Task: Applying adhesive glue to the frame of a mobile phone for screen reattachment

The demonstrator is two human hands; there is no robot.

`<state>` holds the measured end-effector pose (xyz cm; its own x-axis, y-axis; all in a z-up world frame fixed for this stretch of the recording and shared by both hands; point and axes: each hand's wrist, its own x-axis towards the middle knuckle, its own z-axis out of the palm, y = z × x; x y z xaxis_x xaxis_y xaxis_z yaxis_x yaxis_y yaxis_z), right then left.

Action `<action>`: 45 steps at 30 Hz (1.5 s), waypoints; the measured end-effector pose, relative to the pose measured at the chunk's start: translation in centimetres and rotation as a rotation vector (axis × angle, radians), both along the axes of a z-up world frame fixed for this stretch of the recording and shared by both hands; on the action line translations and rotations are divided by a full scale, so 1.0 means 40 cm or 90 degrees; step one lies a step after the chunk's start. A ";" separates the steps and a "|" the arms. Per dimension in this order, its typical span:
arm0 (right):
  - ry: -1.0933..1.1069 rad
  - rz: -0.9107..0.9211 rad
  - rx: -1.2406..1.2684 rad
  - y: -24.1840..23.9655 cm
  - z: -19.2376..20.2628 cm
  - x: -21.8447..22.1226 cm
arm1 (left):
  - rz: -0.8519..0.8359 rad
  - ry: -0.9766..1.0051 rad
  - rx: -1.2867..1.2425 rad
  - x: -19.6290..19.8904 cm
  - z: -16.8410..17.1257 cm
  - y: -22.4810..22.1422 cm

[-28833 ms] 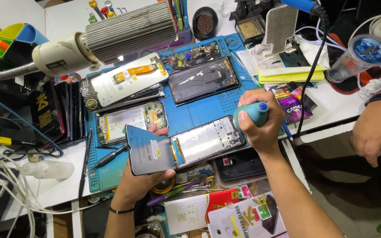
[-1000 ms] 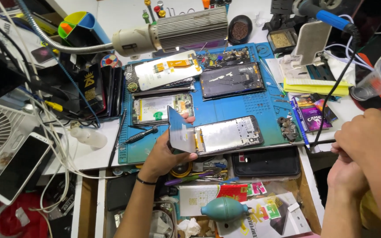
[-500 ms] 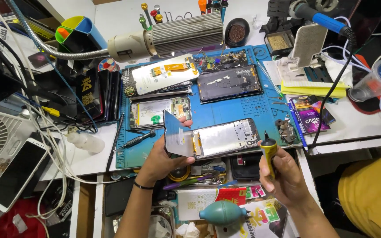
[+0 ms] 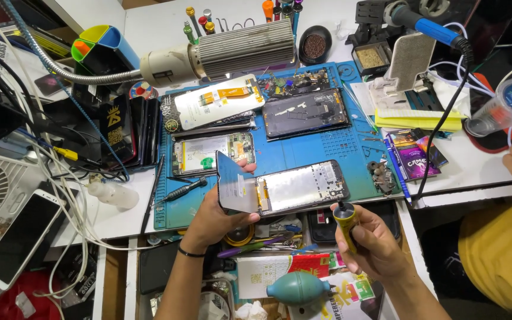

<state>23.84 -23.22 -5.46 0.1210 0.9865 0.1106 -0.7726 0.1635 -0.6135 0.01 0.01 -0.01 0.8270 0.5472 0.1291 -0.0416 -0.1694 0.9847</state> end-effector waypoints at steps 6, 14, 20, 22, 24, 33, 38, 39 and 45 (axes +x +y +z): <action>-0.007 -0.007 -0.077 0.011 0.033 -0.001 | 0.007 0.006 -0.025 0.001 0.001 -0.001; -0.050 -0.156 0.024 0.018 0.056 -0.003 | 0.003 0.011 -0.010 0.002 0.006 0.000; -0.038 -0.174 -0.023 0.027 0.068 -0.005 | 0.042 0.033 0.047 0.005 0.010 -0.009; -0.039 -0.169 -0.021 0.033 0.072 -0.016 | 0.040 0.021 0.048 0.007 0.001 -0.011; -0.041 -0.164 -0.019 0.033 0.074 -0.022 | 0.037 0.008 0.048 0.008 -0.004 -0.013; -0.063 -0.253 -0.016 0.038 0.062 -0.016 | 0.036 0.024 0.049 0.005 0.002 -0.013; -0.119 -0.375 0.008 0.029 0.066 0.004 | 0.025 0.030 0.028 0.004 0.006 -0.013; -0.119 -0.375 0.008 0.026 0.060 0.009 | 0.026 0.030 0.028 0.004 0.005 -0.013; -0.090 -0.359 0.025 0.018 0.065 0.044 | 0.023 0.018 -0.017 0.004 0.003 -0.012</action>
<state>25.58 -22.50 -2.84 0.6074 0.7692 0.1983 -0.4712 0.5499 -0.6896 0.19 -0.46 0.13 0.8101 0.5794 0.0900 -0.0074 -0.1433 0.9897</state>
